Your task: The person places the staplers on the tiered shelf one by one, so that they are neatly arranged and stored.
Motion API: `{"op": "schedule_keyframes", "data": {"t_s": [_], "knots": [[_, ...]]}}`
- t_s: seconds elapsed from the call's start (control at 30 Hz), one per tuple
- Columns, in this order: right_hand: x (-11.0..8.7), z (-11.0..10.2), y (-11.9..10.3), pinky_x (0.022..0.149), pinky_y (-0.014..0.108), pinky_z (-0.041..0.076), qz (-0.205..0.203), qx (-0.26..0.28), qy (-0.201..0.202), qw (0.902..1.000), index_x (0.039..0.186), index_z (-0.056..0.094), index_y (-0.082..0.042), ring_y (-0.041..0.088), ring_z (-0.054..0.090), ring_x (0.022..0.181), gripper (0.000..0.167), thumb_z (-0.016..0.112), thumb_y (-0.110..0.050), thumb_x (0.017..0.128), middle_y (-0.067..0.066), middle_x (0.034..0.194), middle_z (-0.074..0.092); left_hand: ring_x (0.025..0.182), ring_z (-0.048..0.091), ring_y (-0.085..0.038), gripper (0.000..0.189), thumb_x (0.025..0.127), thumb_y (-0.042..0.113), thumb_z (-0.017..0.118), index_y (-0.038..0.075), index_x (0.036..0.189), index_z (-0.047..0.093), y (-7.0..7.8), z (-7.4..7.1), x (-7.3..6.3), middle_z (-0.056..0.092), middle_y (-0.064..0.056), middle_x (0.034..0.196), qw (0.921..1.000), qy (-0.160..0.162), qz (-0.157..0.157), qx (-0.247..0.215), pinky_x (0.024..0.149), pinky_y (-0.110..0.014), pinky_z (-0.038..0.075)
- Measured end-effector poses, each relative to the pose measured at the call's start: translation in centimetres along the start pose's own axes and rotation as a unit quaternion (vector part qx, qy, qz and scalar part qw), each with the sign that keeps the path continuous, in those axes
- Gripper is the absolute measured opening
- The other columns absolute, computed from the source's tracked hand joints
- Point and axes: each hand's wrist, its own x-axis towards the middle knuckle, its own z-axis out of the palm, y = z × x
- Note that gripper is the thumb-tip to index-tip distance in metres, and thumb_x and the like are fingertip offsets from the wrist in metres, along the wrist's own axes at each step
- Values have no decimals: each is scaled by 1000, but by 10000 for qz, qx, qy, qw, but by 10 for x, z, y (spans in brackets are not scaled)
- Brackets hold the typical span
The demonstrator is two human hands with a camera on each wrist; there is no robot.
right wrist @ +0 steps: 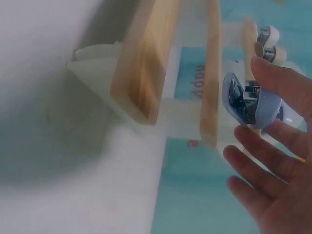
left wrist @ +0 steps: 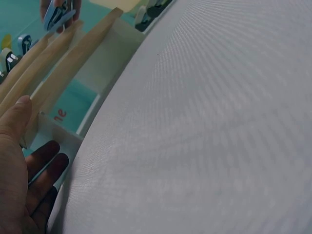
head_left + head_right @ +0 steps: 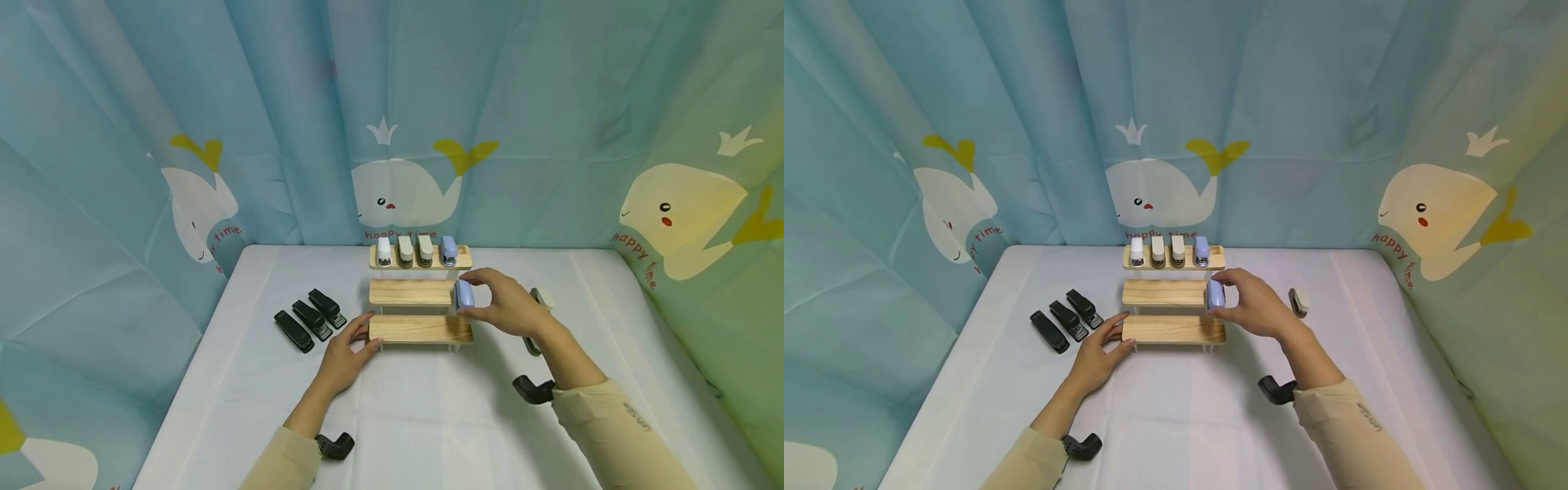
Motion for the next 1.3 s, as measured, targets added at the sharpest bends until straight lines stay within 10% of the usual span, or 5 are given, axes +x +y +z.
{"op": "schedule_keyframes", "data": {"t_s": [1.3], "knots": [[20,24,-28,108,60,49,-370,708,-43,9968,143,56,-4,41,60,132,65,84,-25,88,16,146,59,123,68,-19,63,95,46,73,38,153,49,2,0,-1,74,8,127,9999,13,-103,-31,114,-54,45]]}}
